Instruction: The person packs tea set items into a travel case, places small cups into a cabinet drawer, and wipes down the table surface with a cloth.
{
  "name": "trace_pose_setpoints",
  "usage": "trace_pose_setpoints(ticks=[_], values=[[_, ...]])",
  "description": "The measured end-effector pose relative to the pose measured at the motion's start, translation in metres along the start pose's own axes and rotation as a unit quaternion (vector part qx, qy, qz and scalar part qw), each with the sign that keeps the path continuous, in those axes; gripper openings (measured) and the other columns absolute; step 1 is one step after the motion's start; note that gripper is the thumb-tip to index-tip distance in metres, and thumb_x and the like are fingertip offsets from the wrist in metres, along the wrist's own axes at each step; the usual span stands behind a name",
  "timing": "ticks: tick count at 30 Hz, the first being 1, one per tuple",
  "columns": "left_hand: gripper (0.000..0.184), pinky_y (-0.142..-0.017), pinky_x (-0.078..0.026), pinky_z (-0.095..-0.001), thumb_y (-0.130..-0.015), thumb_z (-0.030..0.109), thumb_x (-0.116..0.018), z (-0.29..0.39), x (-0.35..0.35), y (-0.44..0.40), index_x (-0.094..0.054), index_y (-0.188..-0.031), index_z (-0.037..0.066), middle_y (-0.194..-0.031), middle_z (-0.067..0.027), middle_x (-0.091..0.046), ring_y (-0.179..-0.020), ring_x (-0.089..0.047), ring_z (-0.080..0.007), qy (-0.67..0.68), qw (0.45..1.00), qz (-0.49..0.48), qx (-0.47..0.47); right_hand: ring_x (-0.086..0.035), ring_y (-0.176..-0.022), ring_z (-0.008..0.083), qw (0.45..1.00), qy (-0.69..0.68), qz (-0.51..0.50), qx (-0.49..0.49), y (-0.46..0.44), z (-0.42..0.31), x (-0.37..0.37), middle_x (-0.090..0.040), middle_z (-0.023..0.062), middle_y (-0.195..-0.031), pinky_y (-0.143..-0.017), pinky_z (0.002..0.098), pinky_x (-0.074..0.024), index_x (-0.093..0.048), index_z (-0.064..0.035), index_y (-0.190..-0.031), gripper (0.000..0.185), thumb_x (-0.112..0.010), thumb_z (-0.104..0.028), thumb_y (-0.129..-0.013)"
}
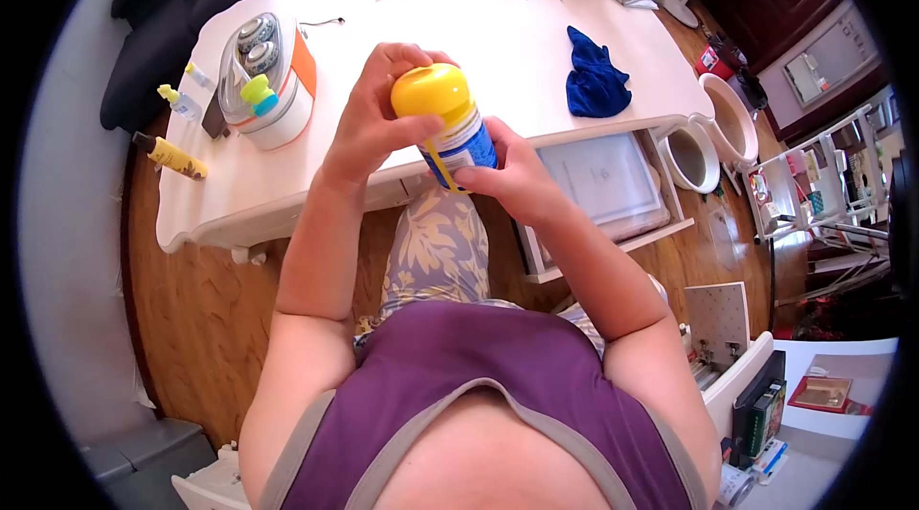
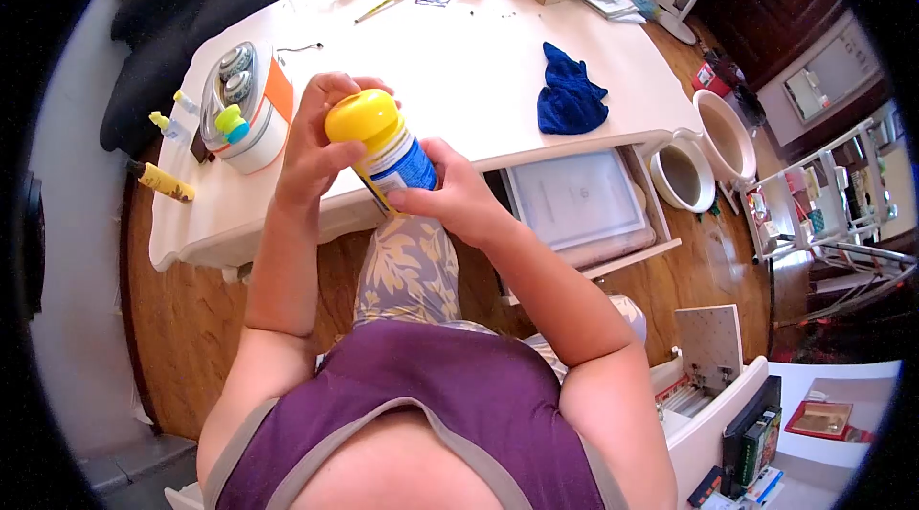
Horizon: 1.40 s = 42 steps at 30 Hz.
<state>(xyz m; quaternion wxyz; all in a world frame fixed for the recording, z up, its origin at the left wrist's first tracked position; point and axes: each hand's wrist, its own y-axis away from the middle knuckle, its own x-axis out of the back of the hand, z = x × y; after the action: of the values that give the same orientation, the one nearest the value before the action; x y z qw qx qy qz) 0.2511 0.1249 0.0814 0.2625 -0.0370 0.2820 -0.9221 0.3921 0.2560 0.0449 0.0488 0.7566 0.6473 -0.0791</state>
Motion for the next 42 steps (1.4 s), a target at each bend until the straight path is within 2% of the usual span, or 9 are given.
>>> trace_pose_setpoints(ticks=[5, 9, 16, 18, 20, 22, 23, 32, 42], values=[[0.049, -0.089, -0.049, -0.0386, -0.078, 0.006, -0.060, 0.019, 0.003, 0.001, -0.046, -0.124, 0.005, -0.117, -0.0113, -0.053, -0.106, -0.056, -0.0253, -0.004, 0.987, 0.138, -0.081, -0.054, -0.096, 0.0176, 0.966, 0.195, 0.109, 0.127, 0.023, 0.022, -0.007, -0.053, 0.0102, -0.104, -0.086, 0.0306, -0.0455, -0.039, -0.0019, -0.121, 0.071, -0.082, -0.020, -0.067], [0.059, -0.092, -0.047, -0.0377, -0.086, 0.039, -0.064, 0.038, 0.008, 0.002, -0.043, -0.132, 0.007, -0.119, -0.0121, -0.053, -0.112, -0.054, -0.0248, 0.052, 0.979, 0.127, -0.154, -0.045, -0.115, 0.0170, 0.966, 0.136, 0.082, 0.202, 0.037, 0.032, -0.007, -0.043, 0.0080, -0.120, -0.098, 0.0323, -0.0400, -0.029, -0.0053, -0.128, 0.081, -0.082, -0.006, -0.068], [0.058, -0.091, -0.048, -0.0351, -0.083, 0.028, -0.069, 0.042, -0.016, 0.019, -0.043, -0.130, 0.004, -0.118, -0.0133, -0.054, -0.113, -0.054, -0.0245, 0.044, 0.991, 0.039, -0.122, -0.043, -0.120, 0.0182, 0.939, 0.169, 0.112, 0.278, 0.050, 0.034, -0.007, -0.041, 0.0081, -0.124, -0.099, 0.0334, -0.0403, -0.028, -0.0063, -0.130, 0.082, -0.082, -0.009, -0.068], [0.052, -0.090, -0.047, -0.0317, -0.079, 0.018, -0.071, 0.042, -0.017, 0.024, -0.049, -0.125, 0.005, -0.117, -0.0120, -0.053, -0.111, -0.054, -0.0233, 0.036, 0.994, 0.053, -0.083, -0.046, -0.116, 0.0189, 0.959, 0.120, 0.107, 0.233, 0.056, 0.025, -0.005, -0.045, 0.0097, -0.121, -0.099, 0.0337, -0.0402, -0.031, -0.0043, -0.129, 0.077, -0.080, -0.009, -0.069], [0.046, -0.088, -0.046, -0.0286, -0.074, 0.013, -0.073, 0.042, -0.016, 0.026, -0.057, -0.117, 0.007, -0.116, -0.0094, -0.051, -0.108, -0.053, -0.0206, -0.188, 0.979, 0.045, -0.071, -0.050, -0.111, 0.0196, 0.975, 0.069, 0.100, 0.188, 0.061, 0.020, 0.001, -0.048, 0.0112, -0.119, -0.098, 0.0340, -0.0401, -0.035, -0.0022, -0.128, 0.073, -0.078, -0.010, -0.070], [0.043, -0.088, -0.044, -0.0270, -0.069, 0.011, -0.076, 0.045, -0.020, 0.026, -0.064, -0.110, 0.009, -0.116, -0.0069, -0.050, -0.106, -0.052, -0.0183, -0.177, 0.983, 0.024, -0.052, -0.056, -0.106, 0.0203, 0.987, -0.147, 0.003, 0.062, 0.061, 0.019, 0.011, -0.055, 0.0125, -0.115, -0.093, 0.0353, -0.0450, -0.040, 0.0000, -0.127, 0.068, -0.075, -0.018, -0.072], [0.043, -0.088, -0.044, -0.0274, -0.069, 0.012, -0.077, 0.044, -0.021, 0.025, -0.065, -0.110, 0.009, -0.116, -0.0065, -0.050, -0.106, -0.052, -0.0180, -0.181, 0.983, -0.013, -0.039, -0.063, -0.091, 0.0246, 0.989, -0.141, -0.007, 0.042, 0.065, 0.006, 0.003, -0.058, 0.0134, -0.109, -0.082, 0.0363, -0.0518, -0.040, -0.0015, -0.130, 0.084, -0.077, -0.045, -0.068], [0.041, -0.090, -0.042, -0.0290, -0.068, 0.015, -0.072, 0.063, -0.046, 0.021, -0.063, -0.106, 0.004, -0.111, -0.0101, -0.055, -0.106, -0.053, -0.0198, -0.158, 0.980, -0.122, -0.022, -0.055, -0.109, 0.0198, 0.977, -0.181, -0.115, -0.014, 0.077, 0.012, 0.025, -0.056, 0.0114, -0.120, -0.097, 0.0329, -0.0414, -0.040, 0.0023, -0.133, 0.093, -0.087, -0.028, -0.057], [0.038, -0.087, -0.043, -0.0277, -0.068, 0.013, -0.070, 0.085, -0.076, 0.019, -0.063, -0.103, 0.003, -0.103, -0.0101, -0.056, -0.098, -0.056, -0.0196, -0.111, 0.975, -0.191, -0.004, -0.054, -0.112, 0.0190, 0.964, -0.163, -0.199, 0.066, 0.087, -0.013, 0.027, -0.056, 0.0105, -0.119, -0.099, 0.0330, -0.0389, -0.043, -0.0007, -0.132, 0.091, -0.089, -0.019, -0.055]])
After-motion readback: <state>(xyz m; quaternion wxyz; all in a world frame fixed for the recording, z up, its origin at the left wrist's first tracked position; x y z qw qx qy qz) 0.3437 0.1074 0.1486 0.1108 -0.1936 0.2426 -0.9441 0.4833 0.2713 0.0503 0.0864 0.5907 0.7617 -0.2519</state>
